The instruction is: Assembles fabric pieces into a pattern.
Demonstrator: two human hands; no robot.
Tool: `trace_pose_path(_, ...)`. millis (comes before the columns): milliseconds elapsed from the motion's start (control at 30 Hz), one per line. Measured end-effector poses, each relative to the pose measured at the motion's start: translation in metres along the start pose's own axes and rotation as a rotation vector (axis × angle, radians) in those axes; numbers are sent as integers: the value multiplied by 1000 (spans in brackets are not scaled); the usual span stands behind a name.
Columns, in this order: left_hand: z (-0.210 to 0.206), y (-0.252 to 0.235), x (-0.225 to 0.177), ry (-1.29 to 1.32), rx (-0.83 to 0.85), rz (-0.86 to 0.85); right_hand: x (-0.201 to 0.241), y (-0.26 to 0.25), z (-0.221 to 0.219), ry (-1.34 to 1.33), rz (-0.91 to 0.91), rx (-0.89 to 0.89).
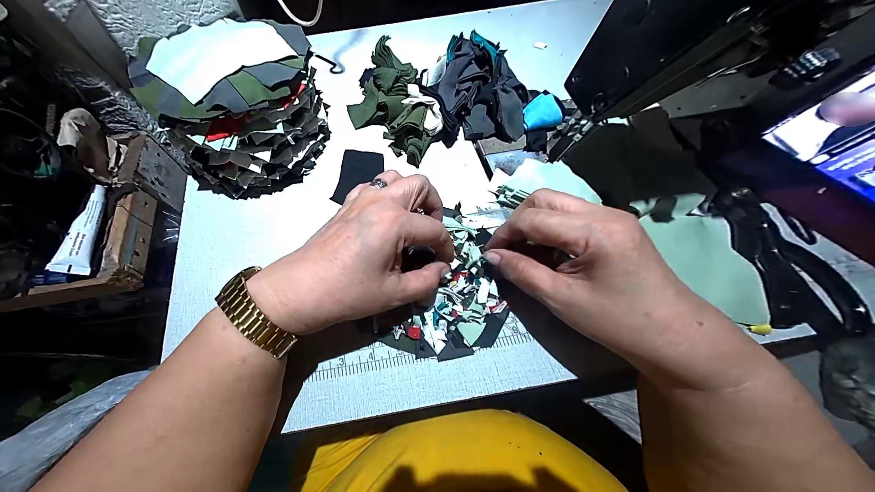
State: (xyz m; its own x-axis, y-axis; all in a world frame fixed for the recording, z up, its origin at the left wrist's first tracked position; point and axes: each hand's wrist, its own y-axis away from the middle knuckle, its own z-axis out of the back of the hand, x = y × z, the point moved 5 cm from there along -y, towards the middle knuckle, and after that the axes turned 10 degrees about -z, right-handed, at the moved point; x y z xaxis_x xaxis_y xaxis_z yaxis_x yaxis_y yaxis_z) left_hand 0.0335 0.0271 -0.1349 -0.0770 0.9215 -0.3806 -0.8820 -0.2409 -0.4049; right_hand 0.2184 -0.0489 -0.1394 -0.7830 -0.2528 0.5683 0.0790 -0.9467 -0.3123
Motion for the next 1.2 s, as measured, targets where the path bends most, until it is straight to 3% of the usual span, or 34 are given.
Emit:
trace_pose_path(133,4,-4,0,-66,-125,13,5,3,10,-29,21,-18)
trace_pose_path(433,-6,-6,9,-190,-57,123,6,1,0,53,68,36)
trace_pose_path(633,-4,-5,10,-166,-104,111,7,-19,5,95,52,-67)
trace_pose_path(833,11,2,15,-162,-206,157,10,-30,-16,146,35,46)
trace_pose_path(1200,6,7,16,-166,-24,186,18,-35,-23,180,83,67)
